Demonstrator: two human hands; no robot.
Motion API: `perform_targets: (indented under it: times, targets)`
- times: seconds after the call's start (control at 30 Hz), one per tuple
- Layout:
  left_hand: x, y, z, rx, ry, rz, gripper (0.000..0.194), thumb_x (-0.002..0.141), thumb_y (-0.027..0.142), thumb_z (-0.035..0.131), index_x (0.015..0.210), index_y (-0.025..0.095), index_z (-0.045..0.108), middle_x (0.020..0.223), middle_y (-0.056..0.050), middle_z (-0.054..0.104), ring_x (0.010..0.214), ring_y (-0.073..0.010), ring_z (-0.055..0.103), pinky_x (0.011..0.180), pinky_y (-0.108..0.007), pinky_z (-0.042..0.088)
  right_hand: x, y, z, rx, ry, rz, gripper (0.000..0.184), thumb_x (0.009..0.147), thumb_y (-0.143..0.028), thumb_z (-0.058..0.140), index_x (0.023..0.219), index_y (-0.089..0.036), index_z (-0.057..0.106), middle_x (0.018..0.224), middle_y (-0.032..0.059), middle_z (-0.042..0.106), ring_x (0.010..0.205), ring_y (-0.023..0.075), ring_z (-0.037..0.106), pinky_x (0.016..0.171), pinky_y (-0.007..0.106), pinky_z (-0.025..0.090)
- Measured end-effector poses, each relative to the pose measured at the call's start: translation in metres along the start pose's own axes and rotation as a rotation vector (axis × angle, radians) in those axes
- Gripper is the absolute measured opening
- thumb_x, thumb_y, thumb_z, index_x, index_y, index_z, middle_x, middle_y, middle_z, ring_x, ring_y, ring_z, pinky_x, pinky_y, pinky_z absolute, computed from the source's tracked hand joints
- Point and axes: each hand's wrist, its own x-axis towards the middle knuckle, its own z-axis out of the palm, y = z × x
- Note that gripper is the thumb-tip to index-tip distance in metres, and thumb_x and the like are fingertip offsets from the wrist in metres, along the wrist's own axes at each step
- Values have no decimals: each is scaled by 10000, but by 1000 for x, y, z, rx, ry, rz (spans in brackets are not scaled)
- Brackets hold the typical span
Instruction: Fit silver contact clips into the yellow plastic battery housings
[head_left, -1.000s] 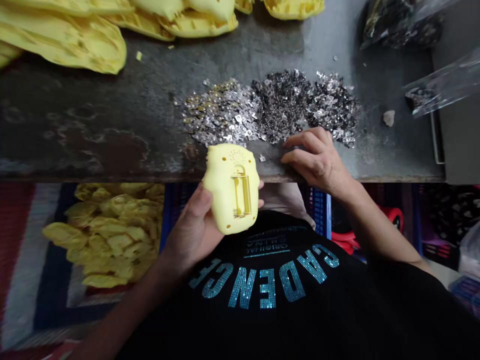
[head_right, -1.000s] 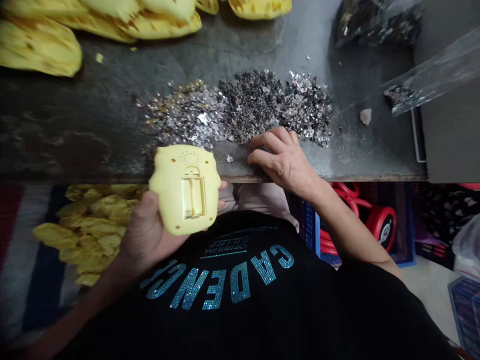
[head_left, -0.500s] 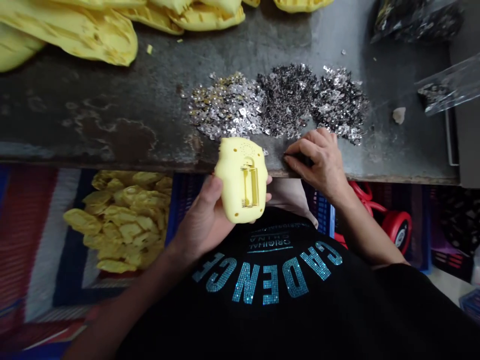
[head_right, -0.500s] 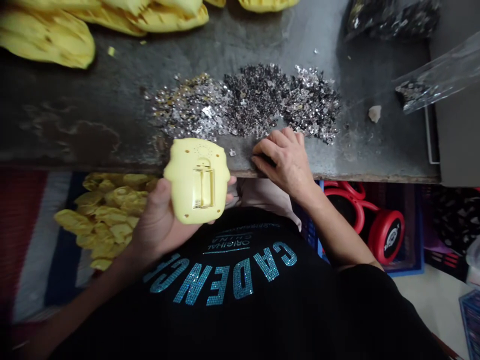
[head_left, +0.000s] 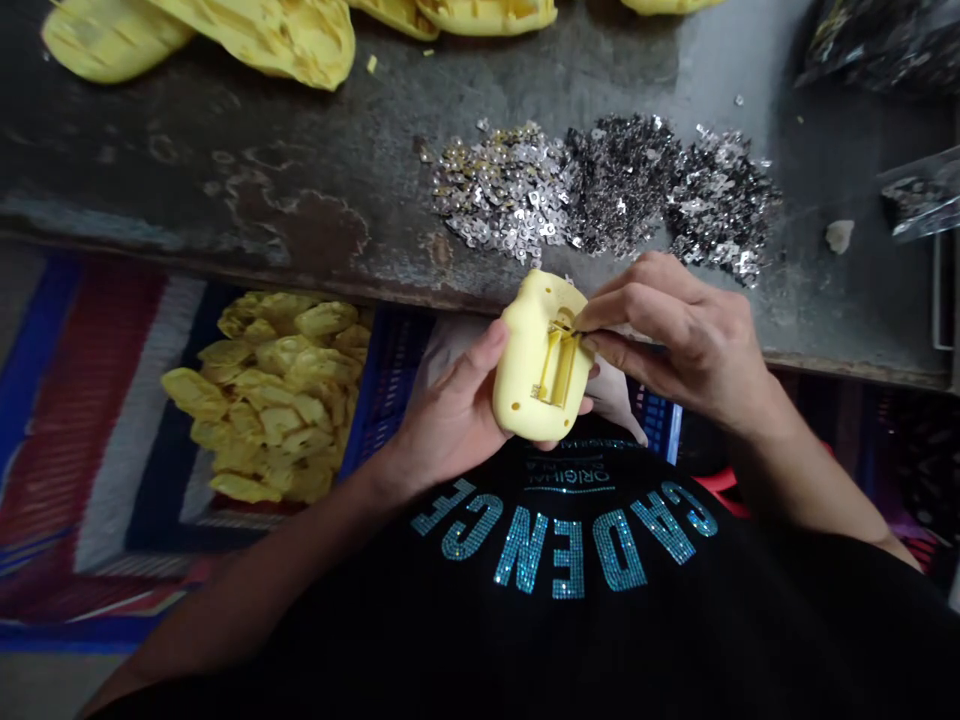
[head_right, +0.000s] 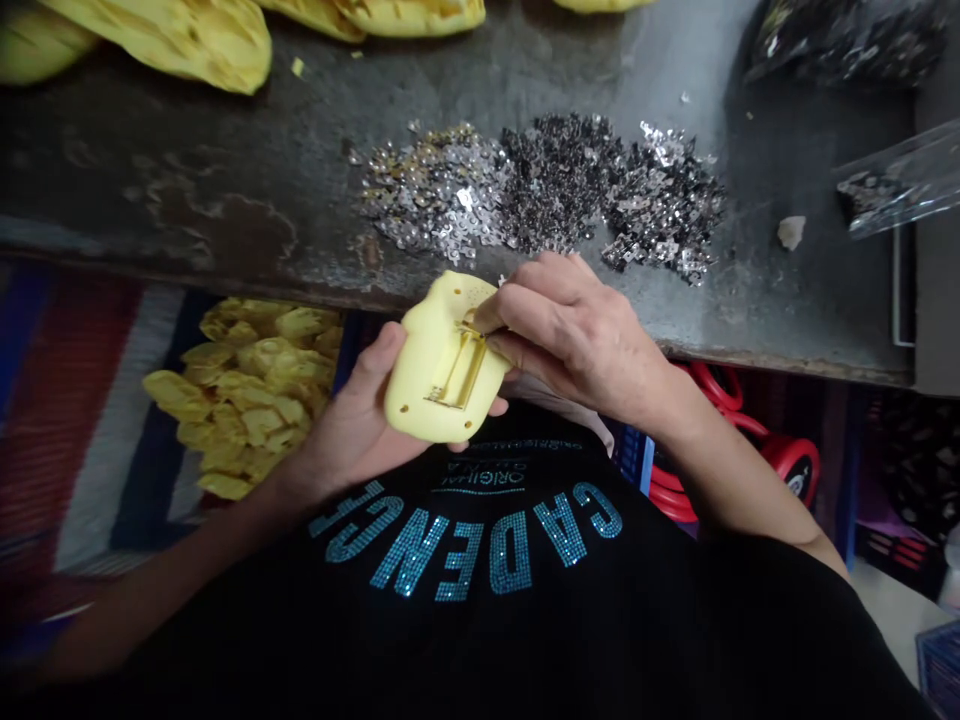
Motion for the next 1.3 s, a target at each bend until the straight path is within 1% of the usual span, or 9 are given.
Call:
perform_targets:
  times: [0.23,0.43,0.6,0.73,0.87,0.93,1.1,1.2,1.3]
  targets:
    - [-2,-3,1,-29,-34,6,655,1011,645,762,1506,227,667,1385,-105,812,1314,-383,778,753,-340,744,2,-1,-5,-76,-83,-128,185,1173,-316,537,1217,-242,700,1034,35,703,953,204,669,877,421,592]
    - [-3,-3,2,-25,-95,-44,681,1032,659,724,1554,234,620,1294,-99,830,1169,-338,837,562,-238,671,-1,-4,-6,-123,-117,-158,231,1189,-281,477,1311,-235,667,1101,45,687,1034,205,667,964,445,598]
    - [-3,-2,5,-20,-49,-31,684,1000,641,777,1525,223,643,1334,-106,825,1250,-361,808,667,-273,708,-7,-10,-4,-82,-81,-68,219,1175,-312,513,1264,-261,706,1085,43,725,982,213,680,889,426,598]
    - [-5,-3,6,31,-11,-54,721,949,690,808,1489,227,687,1341,-115,827,1255,-416,801,610,-302,689,-14,-15,-1,-21,20,91,169,1140,-314,586,1181,-298,750,1084,37,773,954,231,708,898,449,609]
    - [-8,-6,9,70,78,50,734,876,673,897,1425,218,724,1330,-116,834,1294,-440,778,809,-419,735,-17,-11,5,125,143,181,172,1093,-353,682,1192,-240,767,1154,76,803,1049,244,734,908,433,641]
    - [-10,-8,11,118,131,113,692,828,629,957,1358,235,750,1315,-89,843,1292,-423,779,920,-454,723,-15,-6,8,259,119,233,314,1048,-414,753,1282,-205,746,1251,96,790,1124,241,736,917,405,657]
    - [-17,-14,7,274,131,240,626,906,505,931,1450,276,724,1286,-70,854,1212,-355,814,941,-400,681,-10,0,16,422,56,297,469,985,-394,797,1393,-197,675,1355,92,739,1091,200,745,932,358,661]
    - [-20,-16,0,339,89,303,561,952,416,905,1471,282,740,1323,-71,850,1229,-313,812,1018,-368,648,-9,-4,25,380,111,242,456,955,-294,792,1380,-189,664,1295,81,719,1039,182,732,893,338,657]
    - [-22,-16,-6,422,142,329,513,953,426,903,1428,265,796,1342,-84,848,1243,-305,806,1032,-337,633,-10,-7,36,324,200,209,461,943,-248,787,1383,-238,647,1280,66,714,981,175,719,859,343,664]
